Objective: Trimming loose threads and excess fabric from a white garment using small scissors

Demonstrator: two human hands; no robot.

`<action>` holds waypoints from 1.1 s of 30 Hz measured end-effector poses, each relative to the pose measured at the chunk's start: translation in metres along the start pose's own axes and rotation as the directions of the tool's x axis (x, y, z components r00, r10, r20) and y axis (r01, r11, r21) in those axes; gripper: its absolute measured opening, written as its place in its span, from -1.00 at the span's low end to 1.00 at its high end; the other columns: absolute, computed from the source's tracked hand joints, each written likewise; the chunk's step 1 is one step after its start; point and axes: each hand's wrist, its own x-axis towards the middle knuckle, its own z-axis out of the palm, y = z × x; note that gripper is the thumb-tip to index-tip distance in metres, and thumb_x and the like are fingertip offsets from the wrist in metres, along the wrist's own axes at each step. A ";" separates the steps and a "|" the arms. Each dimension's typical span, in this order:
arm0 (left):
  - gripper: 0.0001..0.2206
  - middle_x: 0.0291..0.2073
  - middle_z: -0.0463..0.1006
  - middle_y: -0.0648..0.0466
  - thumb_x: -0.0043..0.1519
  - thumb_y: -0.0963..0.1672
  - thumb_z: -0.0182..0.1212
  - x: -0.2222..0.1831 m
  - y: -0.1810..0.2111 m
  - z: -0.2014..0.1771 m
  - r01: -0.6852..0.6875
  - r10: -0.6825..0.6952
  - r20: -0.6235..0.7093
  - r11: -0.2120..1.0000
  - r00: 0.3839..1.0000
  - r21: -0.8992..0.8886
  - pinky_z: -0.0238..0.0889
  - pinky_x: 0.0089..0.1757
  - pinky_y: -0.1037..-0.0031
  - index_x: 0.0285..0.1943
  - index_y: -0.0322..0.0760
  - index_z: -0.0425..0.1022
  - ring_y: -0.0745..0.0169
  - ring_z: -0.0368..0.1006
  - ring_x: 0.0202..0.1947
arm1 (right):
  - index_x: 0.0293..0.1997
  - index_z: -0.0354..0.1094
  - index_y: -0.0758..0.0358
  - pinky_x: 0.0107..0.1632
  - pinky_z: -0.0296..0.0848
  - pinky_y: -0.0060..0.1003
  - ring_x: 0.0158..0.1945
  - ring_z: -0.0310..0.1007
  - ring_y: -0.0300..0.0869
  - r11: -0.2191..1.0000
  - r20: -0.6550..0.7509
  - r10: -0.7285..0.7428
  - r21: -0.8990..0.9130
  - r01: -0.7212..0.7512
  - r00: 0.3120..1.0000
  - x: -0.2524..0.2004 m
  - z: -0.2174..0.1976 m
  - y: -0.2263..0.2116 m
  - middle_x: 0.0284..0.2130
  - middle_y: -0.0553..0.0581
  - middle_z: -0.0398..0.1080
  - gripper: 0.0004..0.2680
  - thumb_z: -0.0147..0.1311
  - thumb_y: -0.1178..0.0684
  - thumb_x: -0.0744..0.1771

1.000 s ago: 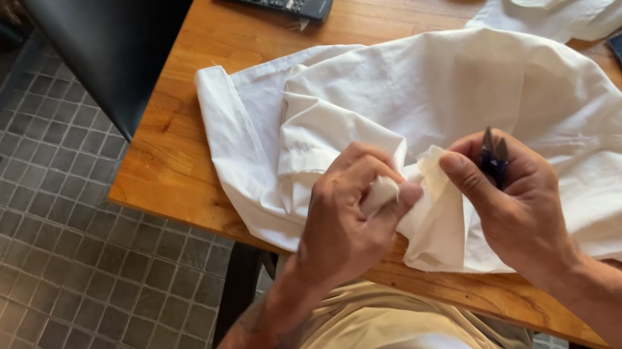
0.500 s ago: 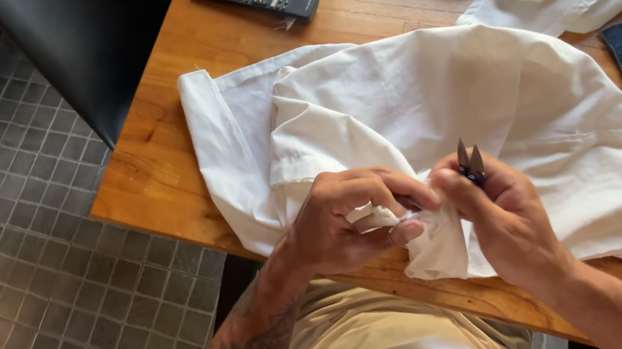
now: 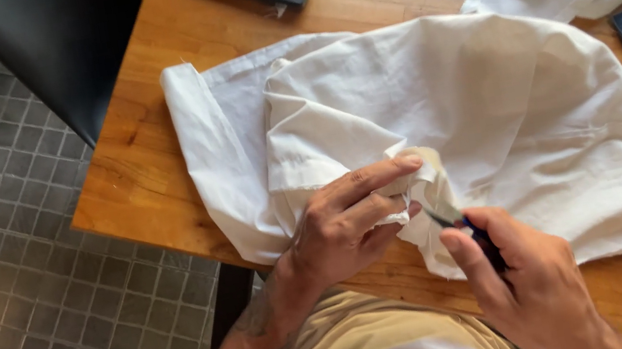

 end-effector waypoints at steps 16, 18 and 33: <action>-0.75 0.45 0.57 -0.20 0.64 -0.26 0.07 -0.013 -0.002 0.002 -0.077 0.068 0.050 0.975 0.996 0.210 0.58 0.44 -0.04 0.21 -0.57 0.73 -0.29 0.70 0.39 | -0.14 0.48 0.06 -0.40 0.34 0.07 -0.53 0.46 0.09 0.964 -0.141 -0.048 -0.265 0.009 0.989 0.005 0.036 -0.028 -0.53 0.07 0.49 -0.82 0.14 -0.12 0.53; -0.75 0.46 0.56 -0.22 0.64 -0.27 0.08 -0.012 -0.002 0.001 -0.082 0.073 0.053 0.976 0.996 0.199 0.59 0.44 -0.02 0.23 -0.58 0.72 -0.28 0.69 0.40 | -0.15 0.48 0.04 -0.40 0.34 0.09 -0.52 0.45 0.11 0.962 -0.152 -0.042 -0.274 -0.002 0.988 0.005 0.038 -0.028 -0.53 0.07 0.48 -0.81 0.14 -0.13 0.53; -0.76 0.45 0.56 -0.21 0.64 -0.27 0.07 -0.012 -0.004 0.004 -0.108 0.093 0.077 0.971 0.993 0.214 0.58 0.43 -0.04 0.07 -0.57 0.69 -0.32 0.70 0.37 | -0.22 0.52 0.00 -0.39 0.34 0.08 -0.51 0.44 0.10 0.954 -0.192 0.027 -0.288 -0.082 0.981 0.003 0.040 -0.027 -0.58 0.04 0.45 -0.79 0.19 -0.16 0.52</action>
